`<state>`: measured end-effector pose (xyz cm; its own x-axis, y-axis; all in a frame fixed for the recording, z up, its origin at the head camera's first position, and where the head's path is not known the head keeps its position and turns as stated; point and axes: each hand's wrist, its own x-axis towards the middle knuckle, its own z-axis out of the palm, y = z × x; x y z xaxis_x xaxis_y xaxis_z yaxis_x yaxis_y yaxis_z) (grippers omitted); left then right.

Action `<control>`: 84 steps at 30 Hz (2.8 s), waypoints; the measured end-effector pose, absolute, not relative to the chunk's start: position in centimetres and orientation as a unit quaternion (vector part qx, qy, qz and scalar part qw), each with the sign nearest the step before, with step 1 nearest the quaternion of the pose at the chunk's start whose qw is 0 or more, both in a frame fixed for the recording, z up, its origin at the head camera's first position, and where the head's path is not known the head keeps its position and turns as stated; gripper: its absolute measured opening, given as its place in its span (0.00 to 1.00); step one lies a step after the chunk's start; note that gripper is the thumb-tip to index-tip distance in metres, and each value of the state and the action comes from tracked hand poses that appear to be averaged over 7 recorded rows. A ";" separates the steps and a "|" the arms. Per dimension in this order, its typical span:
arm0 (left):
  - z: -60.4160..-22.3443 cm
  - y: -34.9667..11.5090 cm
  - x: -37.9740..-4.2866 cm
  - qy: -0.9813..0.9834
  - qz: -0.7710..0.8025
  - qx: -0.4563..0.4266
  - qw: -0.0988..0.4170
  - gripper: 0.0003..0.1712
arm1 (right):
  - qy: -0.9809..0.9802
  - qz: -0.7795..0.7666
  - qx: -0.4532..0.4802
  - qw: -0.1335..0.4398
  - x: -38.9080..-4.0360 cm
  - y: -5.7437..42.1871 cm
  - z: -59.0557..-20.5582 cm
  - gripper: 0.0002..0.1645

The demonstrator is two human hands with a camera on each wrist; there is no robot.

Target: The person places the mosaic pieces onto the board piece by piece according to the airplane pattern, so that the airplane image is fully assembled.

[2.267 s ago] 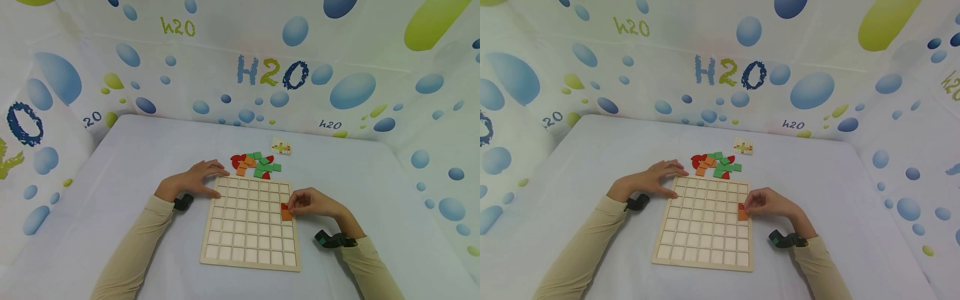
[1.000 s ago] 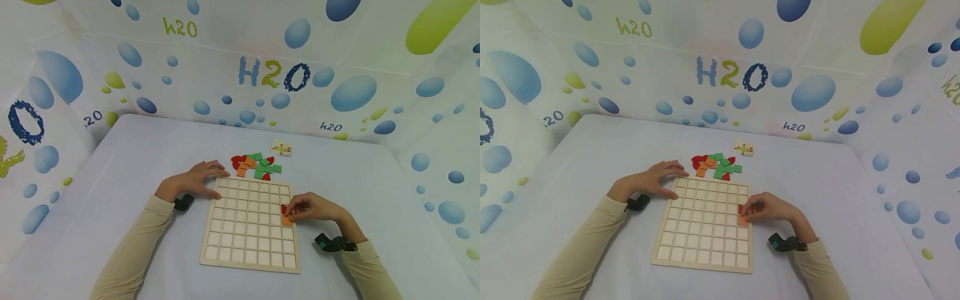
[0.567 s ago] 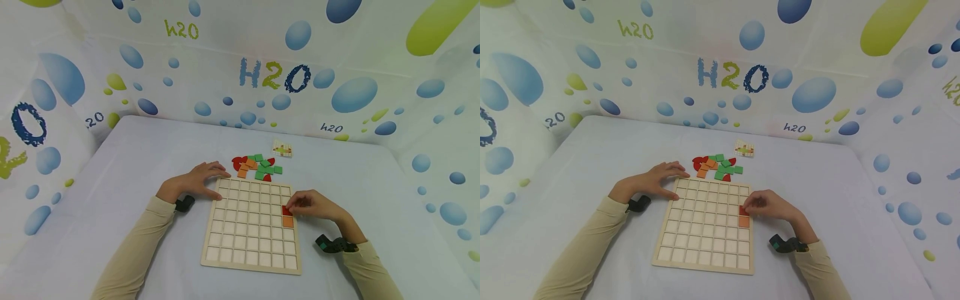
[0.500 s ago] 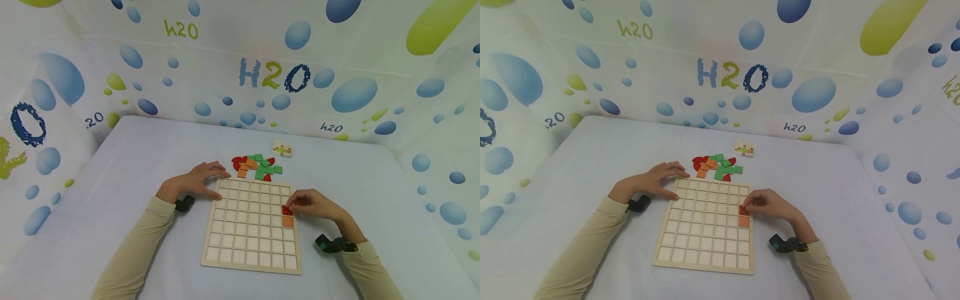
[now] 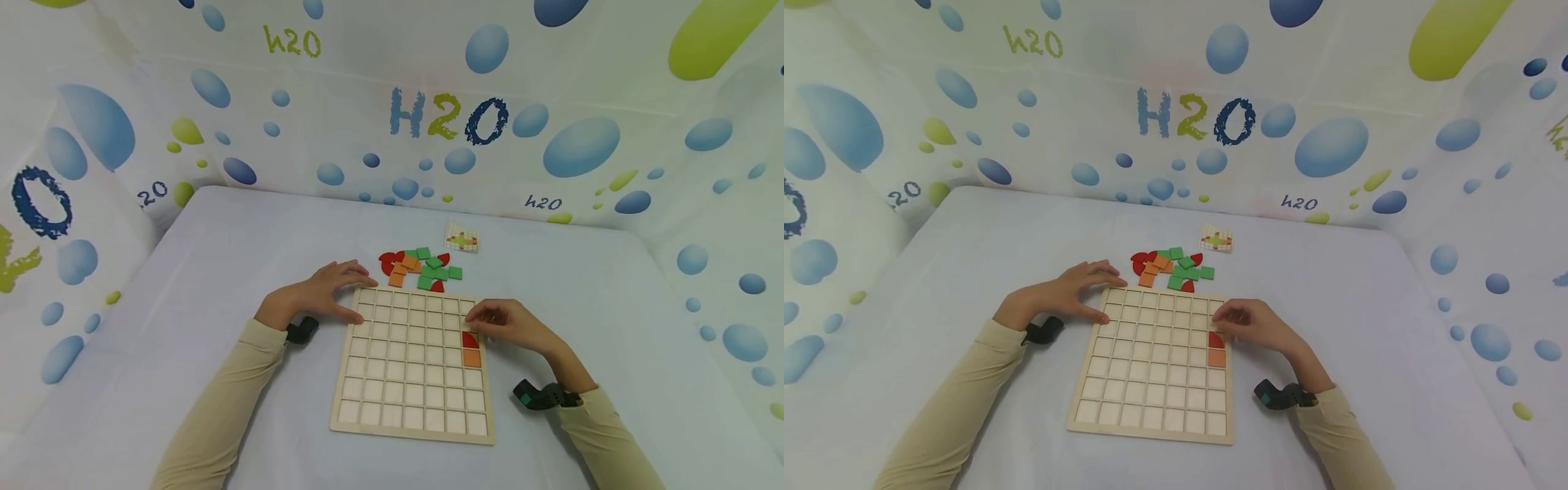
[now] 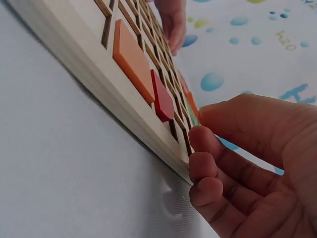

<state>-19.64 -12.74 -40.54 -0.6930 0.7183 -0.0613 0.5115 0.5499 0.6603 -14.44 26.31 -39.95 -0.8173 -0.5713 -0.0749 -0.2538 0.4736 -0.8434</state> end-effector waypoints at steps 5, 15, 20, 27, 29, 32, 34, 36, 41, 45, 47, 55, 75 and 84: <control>-40.4 -12.8 -19.7 0.866 0.314 0.355 0.161 0.38 | 0.842 -0.446 -0.252 0.167 -15.0 25.5 -39.6 0.08; -40.1 -12.7 -19.6 0.867 0.313 0.355 0.154 0.38 | 0.826 -0.446 -0.294 0.181 -16.1 23.8 -39.8 0.07; -40.1 -12.7 -19.6 0.868 0.314 0.353 0.154 0.38 | 0.831 -0.424 -0.316 0.173 -16.4 23.2 -39.7 0.06; -40.5 -12.8 -19.7 0.866 0.317 0.354 0.155 0.38 | 0.838 -0.408 -0.313 0.184 -16.8 22.7 -39.3 0.07; -40.6 -12.8 -19.6 0.866 0.317 0.353 0.157 0.38 | 0.837 -0.407 -0.313 0.187 -16.9 22.6 -39.3 0.07; -40.5 -12.7 -19.5 0.866 0.317 0.350 0.162 0.38 | 0.837 -0.406 -0.314 0.190 -17.0 22.2 -39.4 0.07; -40.5 -12.7 -19.5 0.866 0.316 0.351 0.162 0.38 | 0.836 -0.407 -0.315 0.192 -17.1 22.0 -39.4 0.07; -40.4 -12.7 -19.4 0.866 0.315 0.353 0.161 0.38 | 0.835 -0.407 -0.317 0.193 -17.3 21.7 -39.4 0.08; -40.4 -12.7 -19.4 0.866 0.315 0.352 0.162 0.38 | 0.833 -0.403 -0.328 0.191 -17.5 21.0 -39.2 0.08; -40.2 -12.7 -19.3 0.865 0.316 0.351 0.167 0.38 | 0.832 -0.398 -0.338 0.186 -17.8 20.7 -39.0 0.07; -40.1 -12.7 -19.2 0.866 0.315 0.351 0.168 0.38 | 0.831 -0.397 -0.344 0.181 -17.9 20.6 -38.8 0.07; -40.0 -12.8 -19.2 0.868 0.311 0.348 0.169 0.39 | 0.834 -0.399 -0.341 0.169 -18.6 20.3 -38.9 0.08; -40.2 -13.0 -19.2 0.866 0.311 0.356 0.164 0.39 | 0.845 -0.401 -0.311 0.169 -19.4 19.4 -39.2 0.08; -40.4 -13.0 -19.3 0.866 0.310 0.357 0.161 0.39 | 0.838 -0.417 -0.313 0.162 -20.0 19.3 -39.3 0.08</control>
